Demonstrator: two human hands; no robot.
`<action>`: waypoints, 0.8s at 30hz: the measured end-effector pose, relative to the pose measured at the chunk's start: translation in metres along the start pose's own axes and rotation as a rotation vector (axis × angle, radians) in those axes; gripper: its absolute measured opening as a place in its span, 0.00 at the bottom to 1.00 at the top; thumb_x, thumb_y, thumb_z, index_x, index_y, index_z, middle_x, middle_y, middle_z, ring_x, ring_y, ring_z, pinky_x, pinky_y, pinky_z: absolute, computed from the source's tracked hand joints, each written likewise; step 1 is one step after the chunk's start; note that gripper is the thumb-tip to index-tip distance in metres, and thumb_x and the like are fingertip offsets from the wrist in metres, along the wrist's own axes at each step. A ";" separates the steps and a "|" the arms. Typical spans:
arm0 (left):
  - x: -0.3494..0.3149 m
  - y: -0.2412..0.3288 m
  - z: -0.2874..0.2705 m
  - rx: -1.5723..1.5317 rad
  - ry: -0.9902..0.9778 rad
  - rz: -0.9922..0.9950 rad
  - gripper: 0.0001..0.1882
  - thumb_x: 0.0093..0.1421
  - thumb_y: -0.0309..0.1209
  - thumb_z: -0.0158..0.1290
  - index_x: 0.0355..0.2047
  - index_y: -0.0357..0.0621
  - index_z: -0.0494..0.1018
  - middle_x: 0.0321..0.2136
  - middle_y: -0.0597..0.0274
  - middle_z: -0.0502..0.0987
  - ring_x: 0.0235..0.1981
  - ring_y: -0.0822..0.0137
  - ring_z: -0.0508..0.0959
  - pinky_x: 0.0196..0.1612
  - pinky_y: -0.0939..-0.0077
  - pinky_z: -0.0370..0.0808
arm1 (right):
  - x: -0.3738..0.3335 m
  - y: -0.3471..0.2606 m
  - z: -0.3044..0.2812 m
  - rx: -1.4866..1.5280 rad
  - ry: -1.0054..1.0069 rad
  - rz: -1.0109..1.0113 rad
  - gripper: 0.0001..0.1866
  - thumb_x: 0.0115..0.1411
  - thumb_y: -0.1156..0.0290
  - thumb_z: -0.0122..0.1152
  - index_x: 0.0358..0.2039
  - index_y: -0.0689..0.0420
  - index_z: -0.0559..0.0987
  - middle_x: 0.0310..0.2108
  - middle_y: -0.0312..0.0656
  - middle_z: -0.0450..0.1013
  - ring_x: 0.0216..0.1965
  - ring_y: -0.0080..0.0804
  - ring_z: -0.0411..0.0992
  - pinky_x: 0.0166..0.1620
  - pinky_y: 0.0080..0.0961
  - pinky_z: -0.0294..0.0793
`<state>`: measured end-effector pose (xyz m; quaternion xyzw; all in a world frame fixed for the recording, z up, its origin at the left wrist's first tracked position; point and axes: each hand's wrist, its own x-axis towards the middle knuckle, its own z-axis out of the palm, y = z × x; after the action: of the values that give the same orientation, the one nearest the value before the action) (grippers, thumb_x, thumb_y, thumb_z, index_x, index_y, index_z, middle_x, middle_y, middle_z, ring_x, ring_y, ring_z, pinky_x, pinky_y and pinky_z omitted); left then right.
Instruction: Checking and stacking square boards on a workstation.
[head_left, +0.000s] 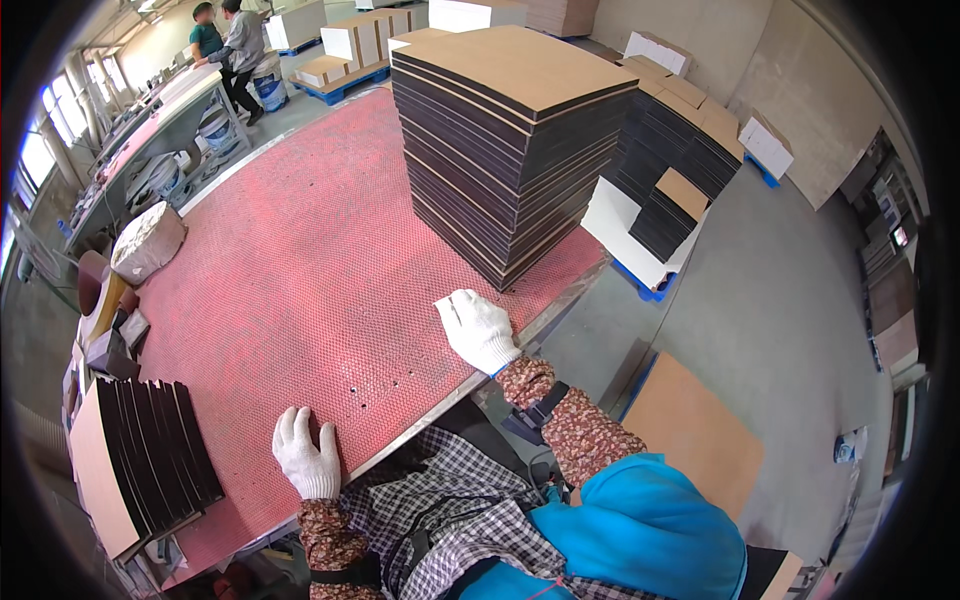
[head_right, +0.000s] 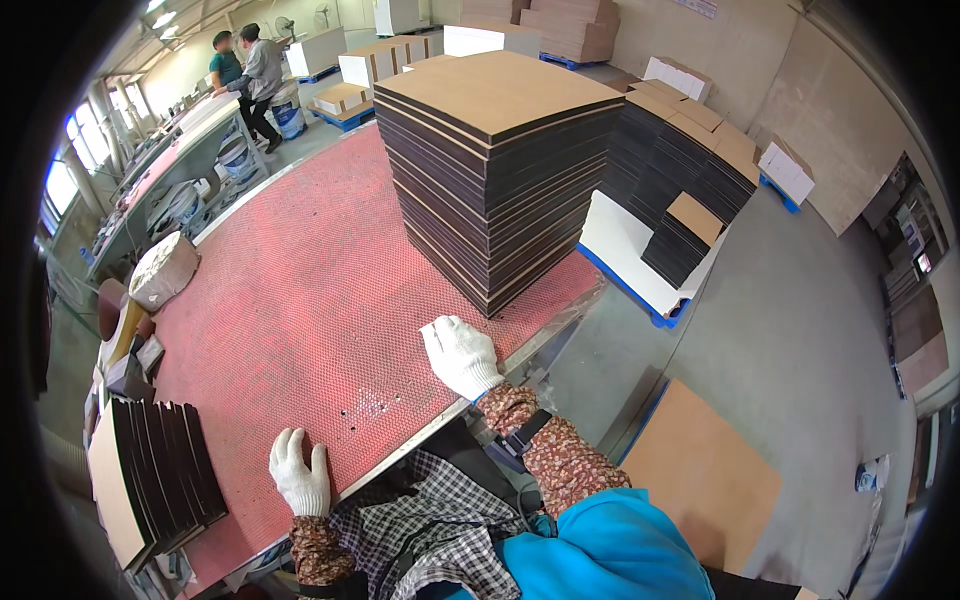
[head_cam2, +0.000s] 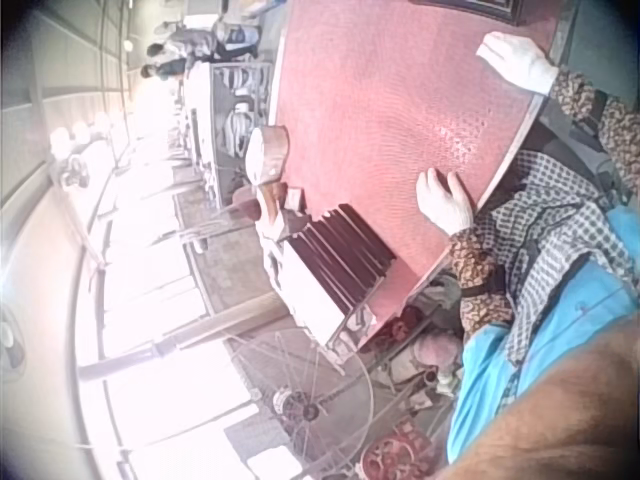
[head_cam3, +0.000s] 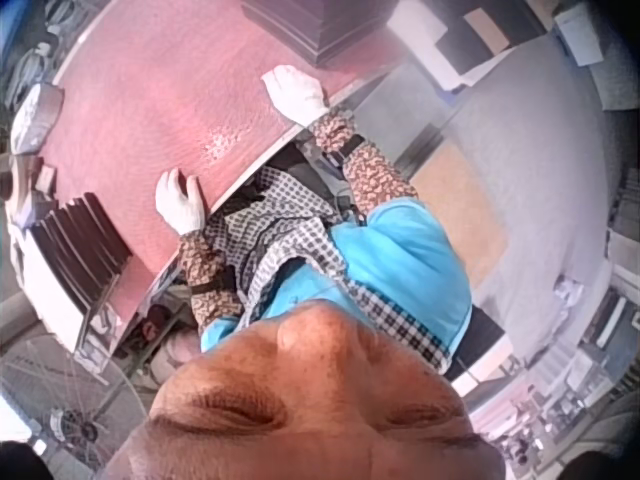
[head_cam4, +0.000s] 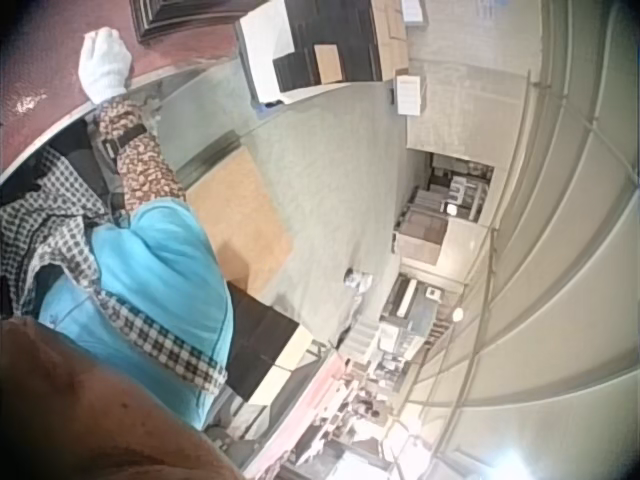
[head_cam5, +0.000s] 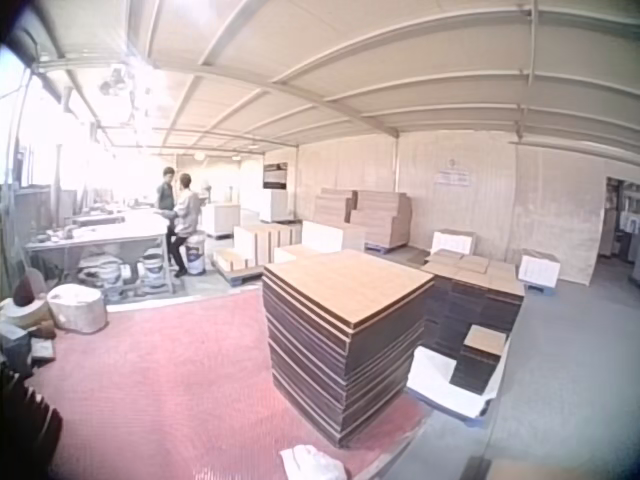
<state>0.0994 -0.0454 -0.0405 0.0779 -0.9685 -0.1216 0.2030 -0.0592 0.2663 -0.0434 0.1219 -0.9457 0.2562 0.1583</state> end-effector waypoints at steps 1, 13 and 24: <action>0.000 0.000 0.000 0.001 -0.002 0.002 0.26 0.56 0.35 0.65 0.53 0.39 0.75 0.58 0.48 0.74 0.62 0.47 0.70 0.66 0.51 0.65 | 0.000 0.000 0.001 0.008 -0.011 0.023 0.15 0.72 0.57 0.47 0.39 0.55 0.75 0.33 0.45 0.75 0.35 0.45 0.79 0.37 0.42 0.81; 0.001 0.001 -0.002 -0.001 0.000 0.001 0.26 0.56 0.34 0.65 0.53 0.40 0.75 0.58 0.48 0.74 0.62 0.47 0.70 0.66 0.51 0.65 | -0.001 0.008 0.011 -0.012 0.062 -0.070 0.15 0.72 0.57 0.48 0.38 0.55 0.74 0.33 0.45 0.75 0.34 0.45 0.78 0.36 0.42 0.80; 0.000 0.001 -0.002 -0.019 -0.007 -0.001 0.26 0.56 0.34 0.65 0.53 0.39 0.75 0.58 0.48 0.74 0.62 0.47 0.70 0.66 0.51 0.64 | -0.002 0.009 0.013 0.004 0.064 -0.038 0.15 0.72 0.57 0.48 0.37 0.56 0.73 0.32 0.46 0.75 0.33 0.46 0.78 0.35 0.43 0.80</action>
<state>0.0996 -0.0444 -0.0385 0.0760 -0.9679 -0.1313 0.2004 -0.0633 0.2676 -0.0586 0.1318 -0.9372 0.2589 0.1928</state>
